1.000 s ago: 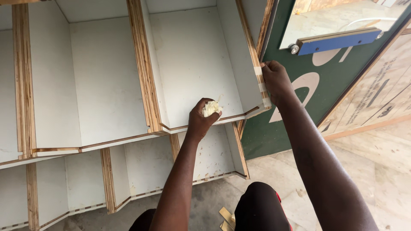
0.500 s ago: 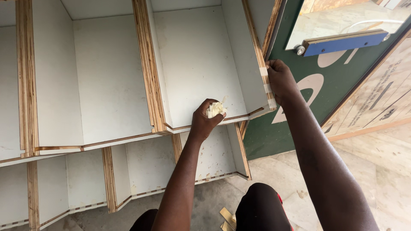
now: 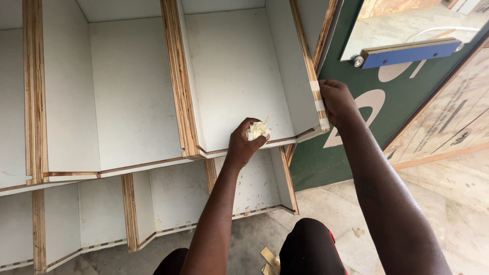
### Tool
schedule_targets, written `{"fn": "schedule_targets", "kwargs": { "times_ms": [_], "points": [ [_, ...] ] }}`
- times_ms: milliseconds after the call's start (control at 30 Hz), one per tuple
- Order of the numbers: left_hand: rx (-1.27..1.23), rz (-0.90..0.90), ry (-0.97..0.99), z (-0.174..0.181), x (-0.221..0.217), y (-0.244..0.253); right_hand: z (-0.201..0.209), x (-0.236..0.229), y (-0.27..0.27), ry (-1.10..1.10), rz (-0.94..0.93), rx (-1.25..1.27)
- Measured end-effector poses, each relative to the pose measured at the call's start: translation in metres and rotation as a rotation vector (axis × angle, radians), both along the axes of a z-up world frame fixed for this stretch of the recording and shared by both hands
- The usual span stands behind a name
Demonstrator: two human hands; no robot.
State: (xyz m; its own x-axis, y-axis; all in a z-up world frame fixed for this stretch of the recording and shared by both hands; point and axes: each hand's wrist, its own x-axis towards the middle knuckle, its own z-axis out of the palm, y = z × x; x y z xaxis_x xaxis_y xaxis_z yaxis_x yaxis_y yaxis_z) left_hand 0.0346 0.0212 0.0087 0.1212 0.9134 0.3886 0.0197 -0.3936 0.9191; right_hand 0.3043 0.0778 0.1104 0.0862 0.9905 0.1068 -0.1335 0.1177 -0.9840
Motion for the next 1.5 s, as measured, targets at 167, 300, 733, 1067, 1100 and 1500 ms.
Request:
{"fn": "schedule_targets", "kwargs": {
  "times_ms": [167, 300, 733, 1067, 1100, 1500],
  "points": [
    [0.006, -0.006, -0.022, 0.0, -0.001, -0.001, -0.001, 0.003, -0.002, -0.122, -0.02, 0.103],
    [0.003, -0.032, -0.047, 0.001, -0.002, -0.001, 0.04, -0.005, -0.032, -0.929, -0.329, 0.727],
    [0.005, -0.027, -0.041, 0.006, -0.01, -0.007, 0.11, -0.078, -0.036, -2.538, -0.003, 0.775],
    [0.033, -0.042, -0.063, 0.001, -0.013, -0.003, 0.117, -0.083, -0.021, -2.432, 0.057, 0.675],
    [0.037, -0.037, -0.057, 0.001, -0.013, -0.002, 0.118, -0.084, -0.023, -2.449, 0.082, 0.634],
    [0.014, -0.026, -0.043, 0.001, -0.008, -0.001, 0.104, -0.054, -0.027, -2.239, 0.061, 0.839]
  ]
}}
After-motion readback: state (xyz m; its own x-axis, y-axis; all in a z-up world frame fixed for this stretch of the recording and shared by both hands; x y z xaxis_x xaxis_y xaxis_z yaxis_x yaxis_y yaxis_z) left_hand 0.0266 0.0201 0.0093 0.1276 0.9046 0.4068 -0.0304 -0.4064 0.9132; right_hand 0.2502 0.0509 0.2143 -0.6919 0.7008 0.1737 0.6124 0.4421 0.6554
